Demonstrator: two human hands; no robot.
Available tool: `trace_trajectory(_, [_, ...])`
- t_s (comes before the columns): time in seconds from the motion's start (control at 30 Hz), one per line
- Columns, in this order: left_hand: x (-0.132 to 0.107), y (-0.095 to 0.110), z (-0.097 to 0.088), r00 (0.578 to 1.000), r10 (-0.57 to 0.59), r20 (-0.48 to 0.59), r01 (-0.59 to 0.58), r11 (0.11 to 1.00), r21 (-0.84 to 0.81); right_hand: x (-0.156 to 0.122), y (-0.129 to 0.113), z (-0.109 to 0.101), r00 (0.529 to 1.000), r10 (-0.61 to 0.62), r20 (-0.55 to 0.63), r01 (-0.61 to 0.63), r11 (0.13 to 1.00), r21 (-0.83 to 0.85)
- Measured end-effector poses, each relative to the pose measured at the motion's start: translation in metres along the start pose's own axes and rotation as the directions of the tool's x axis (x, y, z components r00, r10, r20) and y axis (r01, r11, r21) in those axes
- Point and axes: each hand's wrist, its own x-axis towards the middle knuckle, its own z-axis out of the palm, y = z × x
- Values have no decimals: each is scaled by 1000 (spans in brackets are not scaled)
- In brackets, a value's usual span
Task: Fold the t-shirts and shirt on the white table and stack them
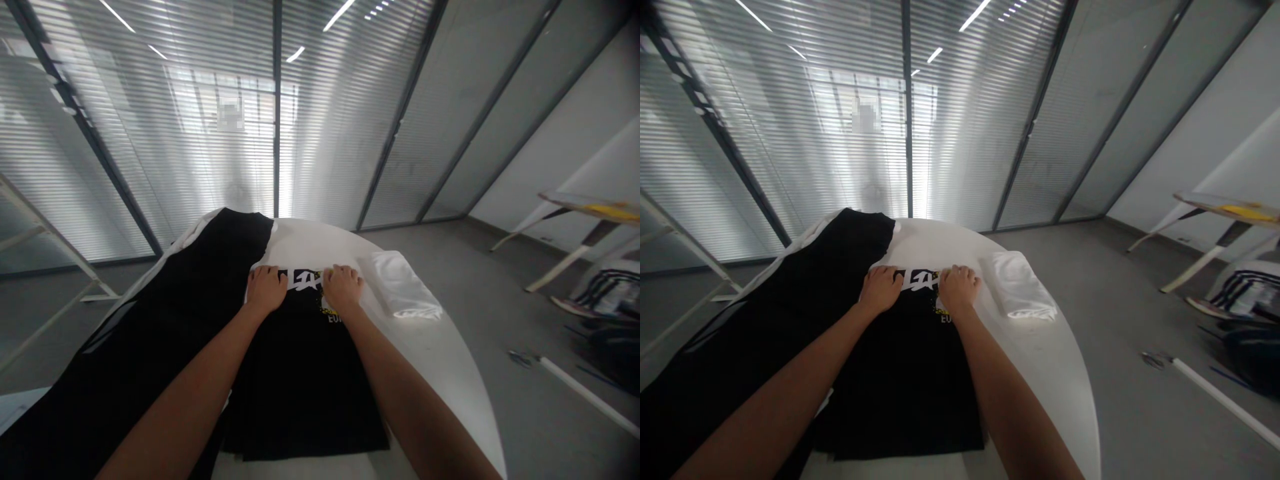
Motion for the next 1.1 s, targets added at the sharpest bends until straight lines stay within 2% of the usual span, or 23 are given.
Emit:
trace_trajectory(0.13, [-5, 2, -7, 985, -151, -83, 158, 985, 74, -3, 4, -7, 998, 58, 19, -57, 998, -35])
trace_trajectory(0.23, [-5, -3, -16, 981, -187, -51, 190, 980, 63, -12, 8, -15, 997, 13, 82, -10, 999, -36])
trace_trajectory(0.33, [-3, -11, -23, 983, -179, 38, 180, 983, -31, -24, 13, -20, 990, -51, 129, 54, 998, -19])
trace_trajectory(0.43, [-2, -20, -26, 983, -166, 76, 179, 955, -235, -34, 21, -19, 987, -72, 143, 69, 997, 24])
trace_trajectory(0.5, [-4, -24, -26, 987, -146, 66, 160, 895, -416, -38, 27, -18, 986, -78, 149, 67, 995, 78])
trace_trajectory(0.6, [-9, -31, -23, 984, -156, 88, 176, 750, -637, -40, 35, -16, 986, -84, 141, 58, 982, 181])
trace_trajectory(0.67, [-13, -36, -21, 974, -190, 123, 220, 665, -714, -40, 38, -16, 988, -87, 126, 53, 966, 254])
trace_trajectory(0.73, [-15, -40, -18, 964, -227, 141, 255, 625, -738, -38, 41, -16, 990, -88, 110, 50, 948, 316])
trace_trajectory(0.8, [-16, -42, -17, 954, -256, 156, 288, 644, -709, -37, 42, -14, 991, -91, 99, 47, 922, 383])
trace_trajectory(0.9, [-19, -37, -19, 950, -272, 151, 310, 777, -548, -35, 45, -9, 990, -115, 83, 53, 844, 534])
trace_trajectory(1.0, [-22, -28, -22, 978, -197, 74, 211, 912, -352, -32, 48, -3, 989, -128, 69, 50, 746, 664])
trace_trajectory(1.1, [-24, -23, -23, 989, -143, 36, 147, 942, -301, -30, 49, 0, 992, -99, 81, 6, 669, 744])
